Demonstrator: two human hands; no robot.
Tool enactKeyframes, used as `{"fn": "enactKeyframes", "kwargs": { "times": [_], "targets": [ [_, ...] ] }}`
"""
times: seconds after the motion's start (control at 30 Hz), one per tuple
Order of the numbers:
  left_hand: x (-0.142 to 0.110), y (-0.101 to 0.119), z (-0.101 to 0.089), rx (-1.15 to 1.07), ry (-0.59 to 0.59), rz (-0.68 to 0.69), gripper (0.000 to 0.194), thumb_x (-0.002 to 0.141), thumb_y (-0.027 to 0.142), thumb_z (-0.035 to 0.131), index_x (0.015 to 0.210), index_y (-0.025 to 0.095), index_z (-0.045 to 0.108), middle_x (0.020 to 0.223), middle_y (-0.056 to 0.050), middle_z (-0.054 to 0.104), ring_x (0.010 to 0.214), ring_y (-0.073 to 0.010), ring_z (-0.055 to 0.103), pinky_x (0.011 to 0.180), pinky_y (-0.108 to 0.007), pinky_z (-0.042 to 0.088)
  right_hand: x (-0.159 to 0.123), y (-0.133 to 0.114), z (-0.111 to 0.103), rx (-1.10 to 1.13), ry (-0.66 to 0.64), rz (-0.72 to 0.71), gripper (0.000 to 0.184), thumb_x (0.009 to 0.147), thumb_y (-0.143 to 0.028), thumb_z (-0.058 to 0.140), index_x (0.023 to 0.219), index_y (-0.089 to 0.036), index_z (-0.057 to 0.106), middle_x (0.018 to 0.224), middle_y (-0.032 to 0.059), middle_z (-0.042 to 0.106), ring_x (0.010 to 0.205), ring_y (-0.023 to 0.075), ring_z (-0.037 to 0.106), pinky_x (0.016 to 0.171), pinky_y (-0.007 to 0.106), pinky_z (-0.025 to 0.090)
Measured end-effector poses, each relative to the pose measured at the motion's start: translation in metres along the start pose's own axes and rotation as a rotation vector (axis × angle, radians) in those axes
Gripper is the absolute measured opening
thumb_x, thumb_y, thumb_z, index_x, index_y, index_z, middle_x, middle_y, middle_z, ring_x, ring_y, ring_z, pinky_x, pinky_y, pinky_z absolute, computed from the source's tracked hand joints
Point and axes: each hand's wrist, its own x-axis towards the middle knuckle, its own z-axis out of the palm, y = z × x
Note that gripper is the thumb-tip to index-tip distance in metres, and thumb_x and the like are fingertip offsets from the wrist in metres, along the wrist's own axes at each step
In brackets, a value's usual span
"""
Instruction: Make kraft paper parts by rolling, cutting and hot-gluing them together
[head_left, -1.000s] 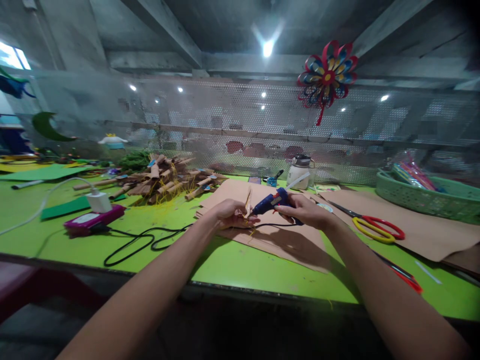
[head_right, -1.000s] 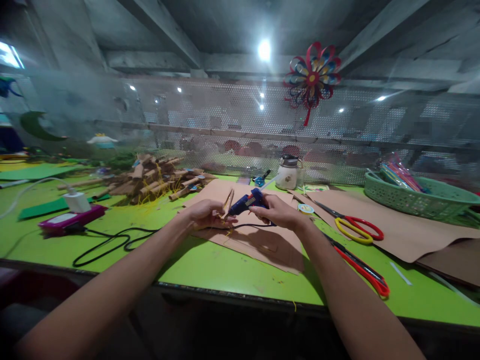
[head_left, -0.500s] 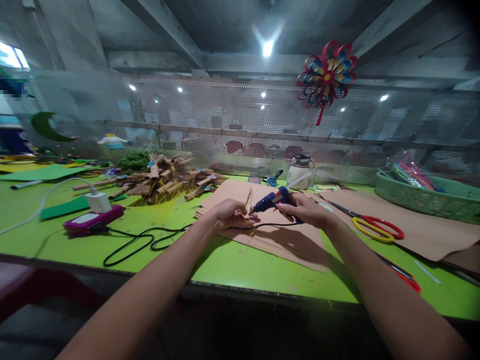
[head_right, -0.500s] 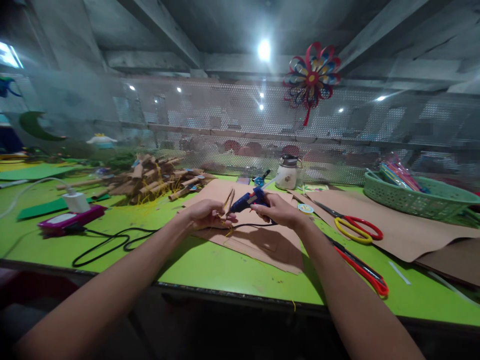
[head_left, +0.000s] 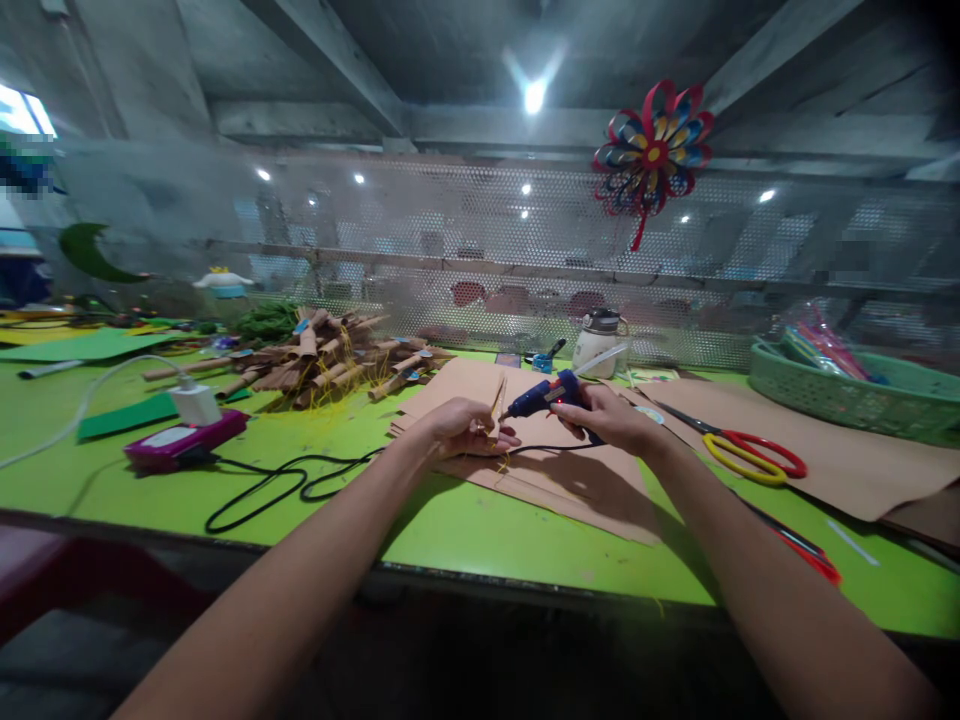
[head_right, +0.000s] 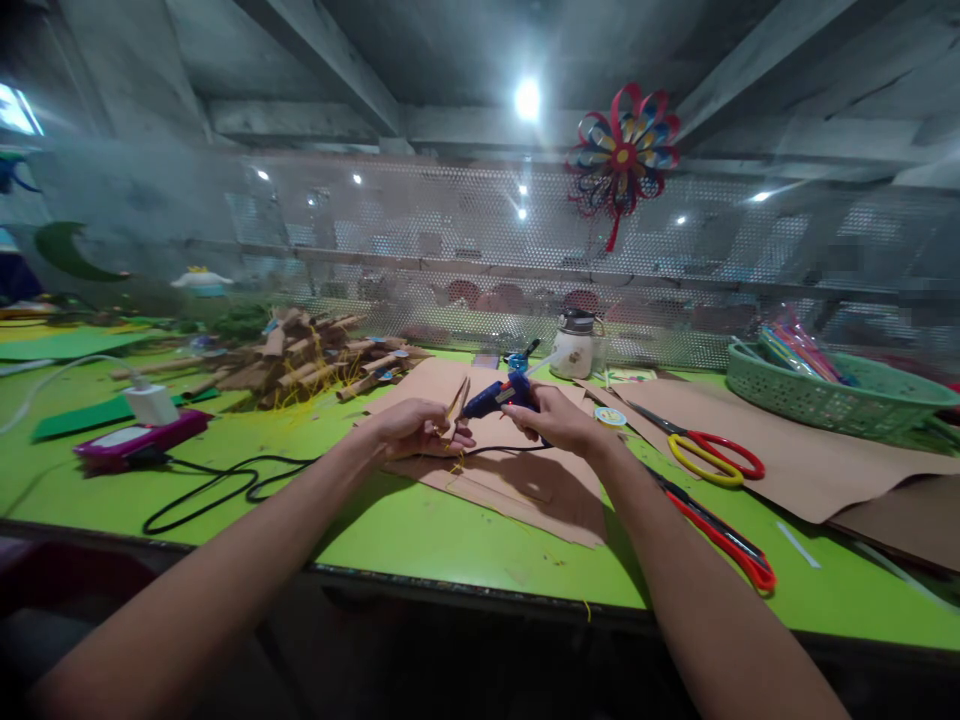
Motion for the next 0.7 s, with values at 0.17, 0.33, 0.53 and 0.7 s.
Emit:
{"fn": "enactKeyframes", "kwargs": {
  "times": [0.17, 0.33, 0.53, 0.7],
  "targets": [
    [-0.0008, -0.0003, 0.0008, -0.022, 0.026, 0.030, 0.023, 0.063, 0.000, 0.050, 0.085, 0.004, 0.056, 0.084, -0.019, 0.069, 0.085, -0.0257, 0.068, 0.075, -0.031, 0.058, -0.0002, 0.0011, 0.0005, 0.013, -0.035, -0.004, 0.033, 0.082, -0.046, 0.055, 0.088, -0.013, 0.052, 0.063, -0.0016, 0.047, 0.052, 0.0091, 0.044, 0.049, 0.024, 0.037],
    [0.0004, -0.0003, -0.0006, -0.041, 0.021, -0.016, 0.026, 0.064, 0.002, 0.048, 0.089, 0.002, 0.054, 0.088, -0.022, 0.068, 0.086, -0.0264, 0.068, 0.077, -0.031, 0.057, -0.0020, -0.0006, 0.0005, -0.004, -0.067, 0.002, 0.031, 0.084, -0.045, 0.054, 0.083, -0.015, 0.050, 0.062, -0.0009, 0.049, 0.052, 0.0090, 0.044, 0.049, 0.024, 0.036],
    [0.0011, -0.0006, -0.0017, -0.093, -0.008, -0.010, 0.024, 0.063, 0.000, 0.046, 0.087, 0.003, 0.050, 0.087, -0.025, 0.067, 0.095, -0.0279, 0.065, 0.080, -0.035, 0.055, -0.0028, -0.0015, -0.0003, -0.006, -0.094, 0.016, 0.031, 0.084, -0.045, 0.055, 0.081, -0.015, 0.050, 0.062, -0.0006, 0.050, 0.052, 0.0088, 0.044, 0.049, 0.024, 0.035],
    [0.0007, 0.0002, -0.0032, -0.104, -0.029, 0.003, 0.021, 0.064, 0.001, 0.046, 0.084, 0.006, 0.049, 0.088, -0.024, 0.067, 0.090, -0.0270, 0.067, 0.083, -0.038, 0.054, -0.0038, -0.0038, -0.0011, 0.020, -0.111, 0.014, 0.030, 0.083, -0.044, 0.056, 0.081, -0.015, 0.052, 0.063, -0.0004, 0.051, 0.053, 0.0090, 0.045, 0.050, 0.024, 0.036]
  ]
}}
